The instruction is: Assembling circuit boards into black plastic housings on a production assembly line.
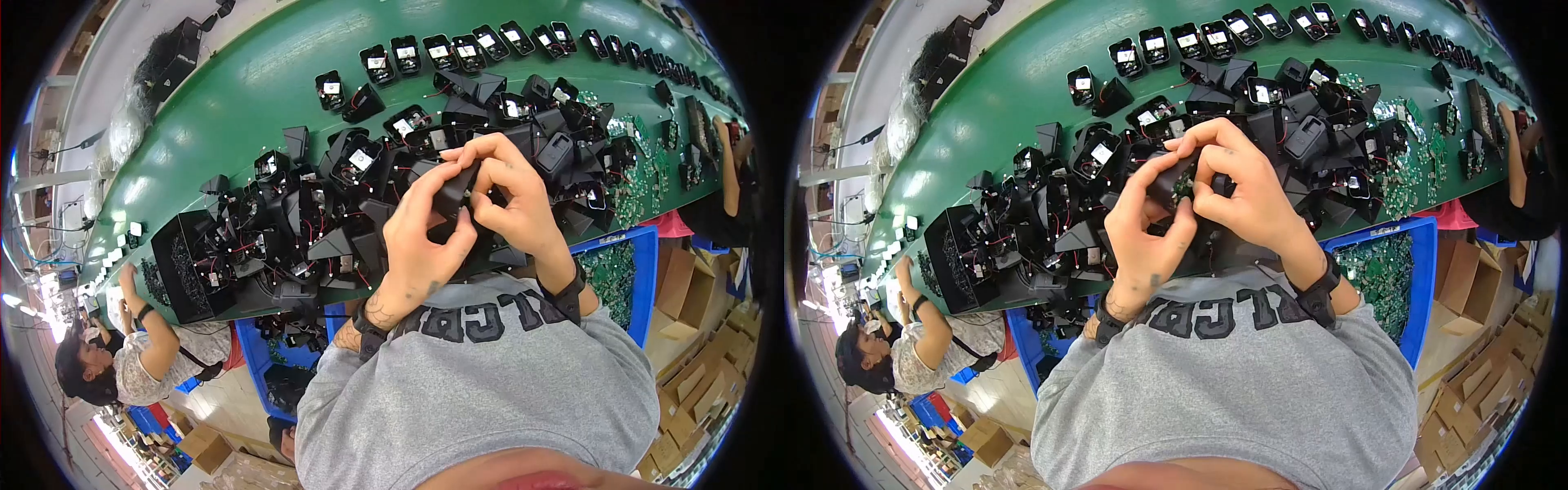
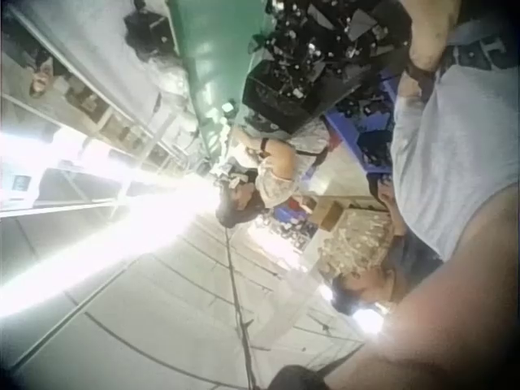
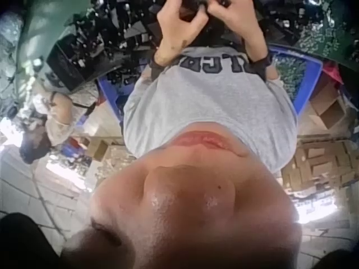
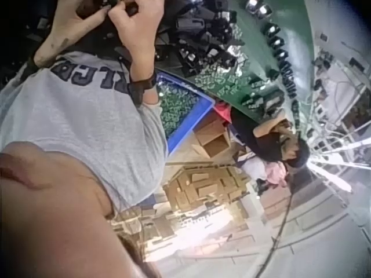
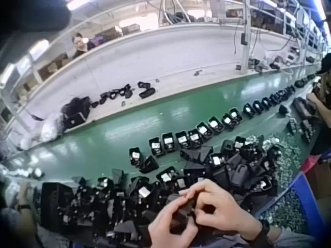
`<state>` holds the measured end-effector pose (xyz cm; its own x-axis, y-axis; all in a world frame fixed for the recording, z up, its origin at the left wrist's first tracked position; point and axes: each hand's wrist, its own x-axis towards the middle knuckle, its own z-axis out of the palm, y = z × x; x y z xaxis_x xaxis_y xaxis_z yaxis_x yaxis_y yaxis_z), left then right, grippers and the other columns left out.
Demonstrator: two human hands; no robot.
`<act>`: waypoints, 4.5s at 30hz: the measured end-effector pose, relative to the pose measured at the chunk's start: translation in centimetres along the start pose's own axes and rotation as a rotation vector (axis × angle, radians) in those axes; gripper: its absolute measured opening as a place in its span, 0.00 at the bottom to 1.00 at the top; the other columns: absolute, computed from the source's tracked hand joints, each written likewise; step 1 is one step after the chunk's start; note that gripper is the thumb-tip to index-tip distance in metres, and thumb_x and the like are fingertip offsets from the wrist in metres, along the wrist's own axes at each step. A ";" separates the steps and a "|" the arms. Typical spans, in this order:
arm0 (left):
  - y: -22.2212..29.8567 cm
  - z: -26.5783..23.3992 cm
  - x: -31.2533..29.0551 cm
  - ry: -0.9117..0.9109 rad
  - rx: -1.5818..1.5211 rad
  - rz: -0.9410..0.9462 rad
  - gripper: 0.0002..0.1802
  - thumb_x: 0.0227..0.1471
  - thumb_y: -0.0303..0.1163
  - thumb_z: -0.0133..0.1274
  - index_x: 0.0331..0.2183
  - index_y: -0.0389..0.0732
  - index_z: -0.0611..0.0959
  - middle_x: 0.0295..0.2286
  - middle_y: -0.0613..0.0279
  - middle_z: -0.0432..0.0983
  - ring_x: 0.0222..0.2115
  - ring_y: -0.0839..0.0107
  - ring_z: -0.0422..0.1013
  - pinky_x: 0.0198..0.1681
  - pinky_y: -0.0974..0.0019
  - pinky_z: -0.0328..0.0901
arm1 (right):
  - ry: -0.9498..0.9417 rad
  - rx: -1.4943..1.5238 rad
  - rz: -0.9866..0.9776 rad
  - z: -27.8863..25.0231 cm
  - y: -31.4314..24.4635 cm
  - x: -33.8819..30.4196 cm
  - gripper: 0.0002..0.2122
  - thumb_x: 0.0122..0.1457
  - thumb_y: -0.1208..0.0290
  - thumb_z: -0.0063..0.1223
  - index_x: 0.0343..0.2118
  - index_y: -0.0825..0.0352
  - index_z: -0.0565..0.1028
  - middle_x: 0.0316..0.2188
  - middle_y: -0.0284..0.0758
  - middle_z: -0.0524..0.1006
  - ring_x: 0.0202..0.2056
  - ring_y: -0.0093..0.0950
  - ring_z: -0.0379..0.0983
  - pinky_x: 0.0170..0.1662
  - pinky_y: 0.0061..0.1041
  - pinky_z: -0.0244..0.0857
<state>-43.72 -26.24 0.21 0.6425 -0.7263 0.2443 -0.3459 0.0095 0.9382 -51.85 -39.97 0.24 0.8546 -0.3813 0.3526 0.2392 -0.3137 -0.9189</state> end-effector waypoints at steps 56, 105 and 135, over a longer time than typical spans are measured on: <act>2.0 0.8 0.7 0.086 -0.178 -0.021 0.27 0.45 0.14 0.44 0.50 0.26 0.67 0.44 0.45 0.71 0.41 0.63 0.73 0.43 0.64 0.72 | 0.426 -0.011 -0.014 0.9 -0.9 -1.6 0.04 0.48 0.73 0.61 0.25 0.66 0.78 0.24 0.28 0.74 0.36 0.25 0.65 0.41 0.26 0.61; 6.3 -10.3 3.5 0.020 -0.118 -0.371 0.27 0.54 0.39 0.50 0.53 0.37 0.67 0.53 0.60 0.64 0.55 0.51 0.56 0.61 0.46 0.47 | 0.385 0.273 0.150 -9.2 -3.5 -5.5 0.11 0.57 0.71 0.55 0.42 0.69 0.77 0.37 0.34 0.79 0.42 0.21 0.73 0.45 0.21 0.67; 0.1 -30.5 4.3 0.375 0.313 0.022 0.21 0.58 0.37 0.48 0.50 0.36 0.72 0.38 0.57 0.75 0.34 0.71 0.73 0.38 0.71 0.69 | -0.222 0.647 -0.229 -15.7 -3.4 -9.6 0.13 0.53 0.58 0.54 0.40 0.57 0.74 0.34 0.28 0.69 0.39 0.28 0.60 0.40 0.26 0.49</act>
<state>-20.09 -8.40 8.84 0.8149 -0.4297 0.3890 -0.5144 -0.2269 0.8270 -68.10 -48.93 2.74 0.8073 -0.1604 0.5679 0.5900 0.2393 -0.7711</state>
